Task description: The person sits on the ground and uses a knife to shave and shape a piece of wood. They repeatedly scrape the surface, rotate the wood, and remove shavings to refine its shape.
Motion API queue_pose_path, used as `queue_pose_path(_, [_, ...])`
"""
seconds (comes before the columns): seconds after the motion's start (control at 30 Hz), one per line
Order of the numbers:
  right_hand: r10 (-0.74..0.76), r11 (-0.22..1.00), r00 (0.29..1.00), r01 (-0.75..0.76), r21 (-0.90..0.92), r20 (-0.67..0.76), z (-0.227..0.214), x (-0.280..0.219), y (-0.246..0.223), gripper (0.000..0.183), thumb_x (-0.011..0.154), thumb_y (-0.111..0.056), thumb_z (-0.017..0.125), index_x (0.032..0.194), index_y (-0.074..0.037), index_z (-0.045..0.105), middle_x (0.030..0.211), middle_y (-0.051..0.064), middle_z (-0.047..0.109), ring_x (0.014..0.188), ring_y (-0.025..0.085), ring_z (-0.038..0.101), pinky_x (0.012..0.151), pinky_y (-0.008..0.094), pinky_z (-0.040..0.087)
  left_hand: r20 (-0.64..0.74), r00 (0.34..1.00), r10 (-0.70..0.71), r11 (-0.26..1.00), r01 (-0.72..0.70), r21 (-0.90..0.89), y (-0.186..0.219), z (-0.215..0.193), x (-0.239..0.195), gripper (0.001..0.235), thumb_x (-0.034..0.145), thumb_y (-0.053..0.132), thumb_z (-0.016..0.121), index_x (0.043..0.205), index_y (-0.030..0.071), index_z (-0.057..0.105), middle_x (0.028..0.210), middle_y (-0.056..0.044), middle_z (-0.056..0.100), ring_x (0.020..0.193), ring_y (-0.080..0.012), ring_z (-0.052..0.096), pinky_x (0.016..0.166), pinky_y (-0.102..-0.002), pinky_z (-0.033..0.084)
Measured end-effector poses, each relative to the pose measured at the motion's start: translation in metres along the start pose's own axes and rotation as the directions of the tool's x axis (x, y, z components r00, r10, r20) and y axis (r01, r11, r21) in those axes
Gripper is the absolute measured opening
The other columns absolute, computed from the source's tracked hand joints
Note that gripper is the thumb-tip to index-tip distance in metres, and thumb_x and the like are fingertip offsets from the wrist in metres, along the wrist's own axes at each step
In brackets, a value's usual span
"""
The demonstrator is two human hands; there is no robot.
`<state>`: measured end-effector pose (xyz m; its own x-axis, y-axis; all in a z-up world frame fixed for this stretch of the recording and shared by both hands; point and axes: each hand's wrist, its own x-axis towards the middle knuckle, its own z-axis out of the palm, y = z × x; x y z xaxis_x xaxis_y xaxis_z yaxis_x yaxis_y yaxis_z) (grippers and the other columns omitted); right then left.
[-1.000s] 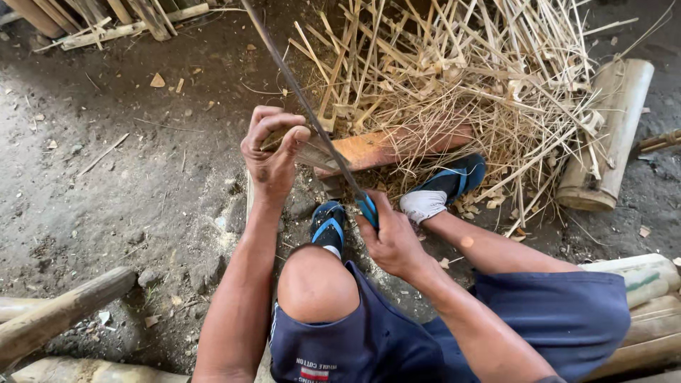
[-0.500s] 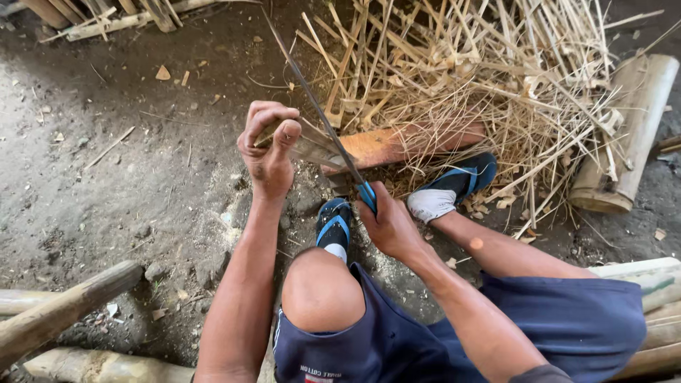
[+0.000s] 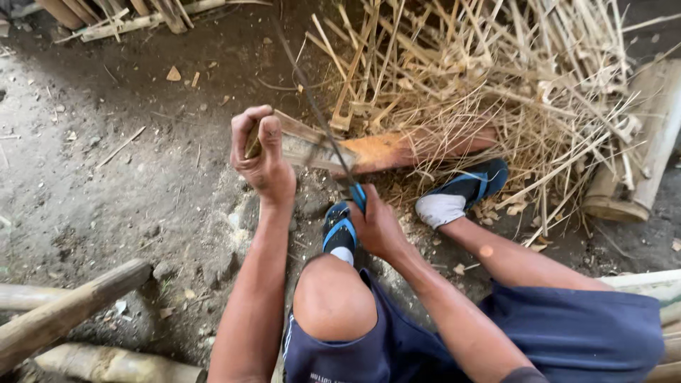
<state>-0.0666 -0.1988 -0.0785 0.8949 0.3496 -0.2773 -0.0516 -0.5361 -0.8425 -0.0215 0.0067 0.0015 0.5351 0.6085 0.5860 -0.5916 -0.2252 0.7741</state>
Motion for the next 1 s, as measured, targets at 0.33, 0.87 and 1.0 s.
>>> queue_pose_path(0.33, [-0.109, 0.994, 0.992, 0.107, -0.028, -0.056, 0.012, 0.002, -0.019, 0.033, 0.101, -0.024, 0.058, 0.128, -0.008, 0.047, 0.072, 0.023, 0.069, 0.061, 0.042, 0.069, 0.054, 0.053, 0.053, -0.044, 0.996, -0.083, 0.994, 0.08, -0.069, 0.008, 0.004, 0.003, 0.022, 0.106, 0.023, 0.071, 0.116, 0.003, 0.068, 0.106, -0.005, 0.07, 0.092, -0.0116, 0.065, 0.079, -0.025, 0.056])
queue_pose_path(0.87, [0.028, 0.995, 0.999, -0.031, -0.096, -0.032, 0.012, 0.005, 0.072, 0.027, 0.099, -0.027, 0.058, 0.112, -0.003, 0.054, 0.079, 0.021, 0.068, 0.072, 0.039, 0.07, 0.064, 0.049, 0.053, 0.376, 0.925, -0.047, 0.939, -0.088, 0.334, 0.028, -0.002, 0.003, 0.064, 0.095, 0.056, 0.063, 0.138, 0.015, 0.041, 0.145, -0.011, 0.033, 0.124, -0.0206, 0.052, 0.107, -0.041, 0.055])
queue_pose_path(1.0, [-0.224, 0.974, 0.973, 0.225, 0.002, -0.06, -0.022, -0.031, -0.016, 0.022, 0.098, -0.022, 0.06, 0.111, -0.005, 0.053, 0.073, 0.018, 0.065, 0.066, 0.037, 0.066, 0.057, 0.048, 0.048, 0.395, 0.917, 0.061, 0.88, -0.236, 0.412, 0.024, 0.003, 0.0, 0.062, 0.095, 0.057, 0.073, 0.132, 0.015, 0.043, 0.139, -0.011, 0.038, 0.131, -0.0205, 0.042, 0.111, -0.042, 0.047])
